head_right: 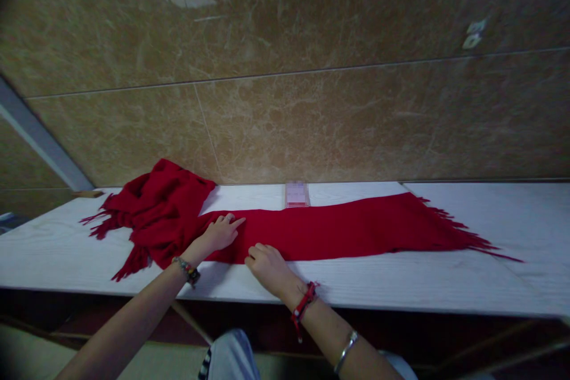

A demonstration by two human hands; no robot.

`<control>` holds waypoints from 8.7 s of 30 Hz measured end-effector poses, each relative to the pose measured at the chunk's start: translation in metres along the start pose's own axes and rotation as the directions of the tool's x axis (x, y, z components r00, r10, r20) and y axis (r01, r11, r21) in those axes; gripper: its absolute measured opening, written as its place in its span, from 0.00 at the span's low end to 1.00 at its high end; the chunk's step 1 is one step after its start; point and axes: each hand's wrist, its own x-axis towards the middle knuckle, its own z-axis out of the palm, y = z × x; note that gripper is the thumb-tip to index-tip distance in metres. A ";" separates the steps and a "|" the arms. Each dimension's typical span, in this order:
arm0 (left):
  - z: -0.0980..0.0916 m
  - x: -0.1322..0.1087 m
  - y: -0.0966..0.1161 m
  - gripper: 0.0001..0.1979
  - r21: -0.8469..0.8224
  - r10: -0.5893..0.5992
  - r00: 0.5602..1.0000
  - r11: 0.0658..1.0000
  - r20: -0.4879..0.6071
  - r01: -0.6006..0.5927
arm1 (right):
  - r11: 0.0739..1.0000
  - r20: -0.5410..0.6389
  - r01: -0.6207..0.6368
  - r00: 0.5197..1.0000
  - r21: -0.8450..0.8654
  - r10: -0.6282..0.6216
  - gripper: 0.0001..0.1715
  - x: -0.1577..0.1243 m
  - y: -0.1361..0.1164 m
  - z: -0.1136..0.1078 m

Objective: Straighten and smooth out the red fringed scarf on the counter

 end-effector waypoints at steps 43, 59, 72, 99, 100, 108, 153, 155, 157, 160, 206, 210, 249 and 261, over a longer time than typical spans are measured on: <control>0.009 -0.069 -0.042 0.11 0.099 0.400 0.886 0.917 -0.236 -0.387 | 0.992 -0.109 -0.105 0.988 0.075 0.113 0.05 0.015 -0.006 0.002; 0.017 -0.071 -0.046 0.14 0.050 0.478 0.848 0.876 -0.228 -0.480 | 0.997 -0.054 -0.040 0.998 0.070 0.044 0.07 0.028 -0.009 0.014; 0.006 -0.091 -0.031 0.19 -0.113 0.486 0.859 0.855 -0.161 -0.506 | 0.982 0.020 0.017 1.000 0.189 -0.021 0.11 0.015 -0.014 0.004; 0.017 -0.107 -0.012 0.20 -0.272 0.338 0.925 0.886 -0.176 -0.375 | 0.903 0.276 -0.007 0.953 0.430 -0.124 0.22 0.070 0.012 -0.005; 0.017 -0.107 -0.011 0.20 -0.275 0.336 0.927 0.887 -0.169 -0.372 | 0.896 0.299 -0.003 0.943 0.444 -0.145 0.22 0.073 0.010 -0.003; 0.015 -0.104 -0.014 0.19 -0.292 0.336 0.930 0.884 -0.149 -0.366 | 0.891 0.313 -0.170 0.949 0.421 0.032 0.28 0.092 0.025 -0.005; 0.017 -0.102 -0.017 0.20 -0.317 0.345 0.927 0.871 -0.146 -0.375 | 0.856 0.244 0.210 0.902 0.472 -0.356 0.25 0.081 0.058 0.023; 0.017 -0.102 -0.017 0.20 -0.321 0.342 0.930 0.873 -0.135 -0.367 | 0.866 0.279 0.215 0.888 0.451 -0.365 0.25 0.082 0.061 0.026; 0.016 -0.102 -0.017 0.20 -0.328 0.341 0.931 0.871 -0.129 -0.365 | 0.915 0.340 0.105 0.907 0.390 -0.249 0.25 0.087 0.072 0.030; 0.016 -0.102 -0.017 0.20 -0.343 0.343 0.929 0.864 -0.136 -0.369 | 0.954 0.379 -0.053 0.923 0.296 -0.066 0.27 0.096 0.088 0.033; 0.019 -0.052 0.020 0.11 0.014 0.492 0.820 0.860 -0.294 -0.511 | 0.965 -0.089 0.201 0.978 0.167 -0.189 0.10 -0.031 0.050 -0.006; 0.013 -0.055 0.019 0.13 -0.022 0.489 0.848 0.864 -0.203 -0.503 | 0.954 -0.072 0.189 0.982 0.233 -0.177 0.11 -0.032 0.050 -0.005; -0.008 -0.033 0.002 0.15 -0.272 0.469 0.881 0.841 -0.061 -0.467 | 0.998 0.010 0.045 0.999 0.049 -0.045 0.07 -0.017 0.031 -0.009; 0.004 -0.059 0.010 0.09 0.069 0.403 0.885 0.915 -0.235 -0.398 | 0.998 -0.079 -0.066 0.995 0.005 0.066 0.04 0.000 0.015 0.002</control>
